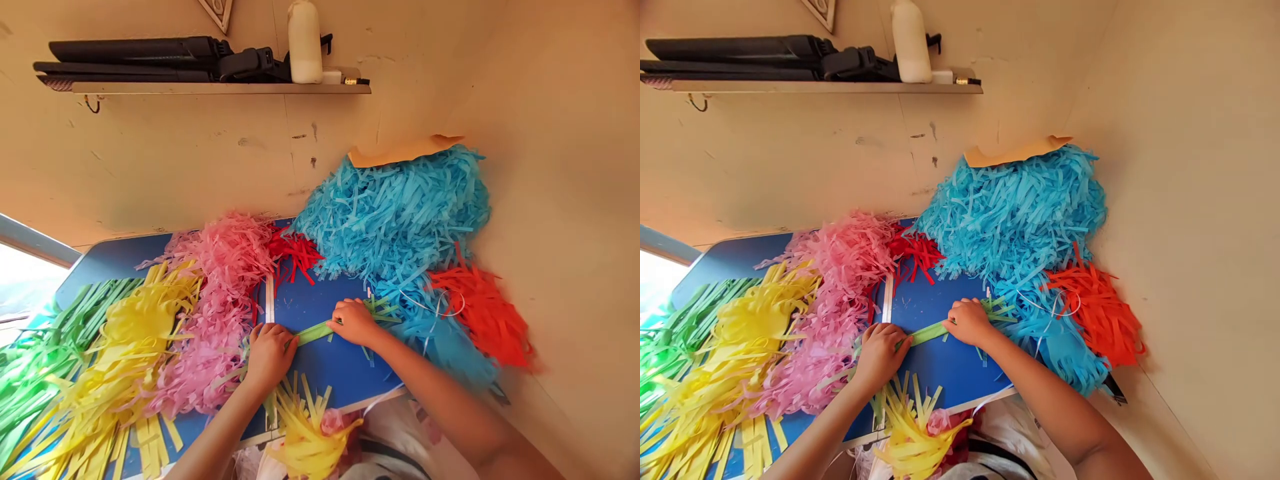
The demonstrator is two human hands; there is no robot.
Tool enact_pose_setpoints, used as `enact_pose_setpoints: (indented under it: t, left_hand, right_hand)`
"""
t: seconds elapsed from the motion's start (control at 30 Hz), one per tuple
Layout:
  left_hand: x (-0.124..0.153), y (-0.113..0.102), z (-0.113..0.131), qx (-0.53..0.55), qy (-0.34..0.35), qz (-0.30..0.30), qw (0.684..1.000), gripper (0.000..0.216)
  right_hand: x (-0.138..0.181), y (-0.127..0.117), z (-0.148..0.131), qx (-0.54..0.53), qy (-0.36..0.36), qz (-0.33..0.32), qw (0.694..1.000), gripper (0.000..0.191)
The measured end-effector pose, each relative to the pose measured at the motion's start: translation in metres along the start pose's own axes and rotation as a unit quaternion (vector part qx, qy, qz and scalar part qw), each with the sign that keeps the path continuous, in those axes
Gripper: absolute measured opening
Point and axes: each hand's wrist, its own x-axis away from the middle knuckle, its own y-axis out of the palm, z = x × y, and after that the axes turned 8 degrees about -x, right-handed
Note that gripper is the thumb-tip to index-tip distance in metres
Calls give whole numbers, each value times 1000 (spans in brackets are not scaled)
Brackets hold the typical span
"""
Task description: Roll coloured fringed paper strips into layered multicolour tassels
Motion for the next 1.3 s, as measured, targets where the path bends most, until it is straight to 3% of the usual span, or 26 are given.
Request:
enact_pose_setpoints:
  t: [0.5, 0.6, 0.7, 0.8, 0.97, 1.13, 1.3]
  left_hand:
    - [-9, -5, 2, -53, -11, -36, 998, 29]
    - [-8, -7, 2, -73, -15, -17, 997, 18]
    - [-6, -10, 5, -92, 18, 14, 995, 22]
    - [-7, -12, 9, -99, 101, 15, 990, 21]
    - [-11, -14, 11, -99, 167, 15, 981, 19]
    - [-10, -11, 18, -101, 148, 44, 983, 11]
    - [-10, -4, 20, -97, 113, 85, 985, 21]
  right_hand:
    - [-12, -1, 0, 46, 30, -18, 998, 38]
    - [-15, 0, 2, 54, 48, -13, 997, 37]
    - [-14, -6, -5, 68, 60, 18, 996, 31]
    - [-5, -10, -21, 81, 7, 47, 996, 21]
    - [5, -1, -32, 91, -183, -26, 979, 11]
    - [-7, 3, -23, 85, -179, -12, 980, 15]
    - [-7, -1, -32, 85, -176, 24, 980, 12]
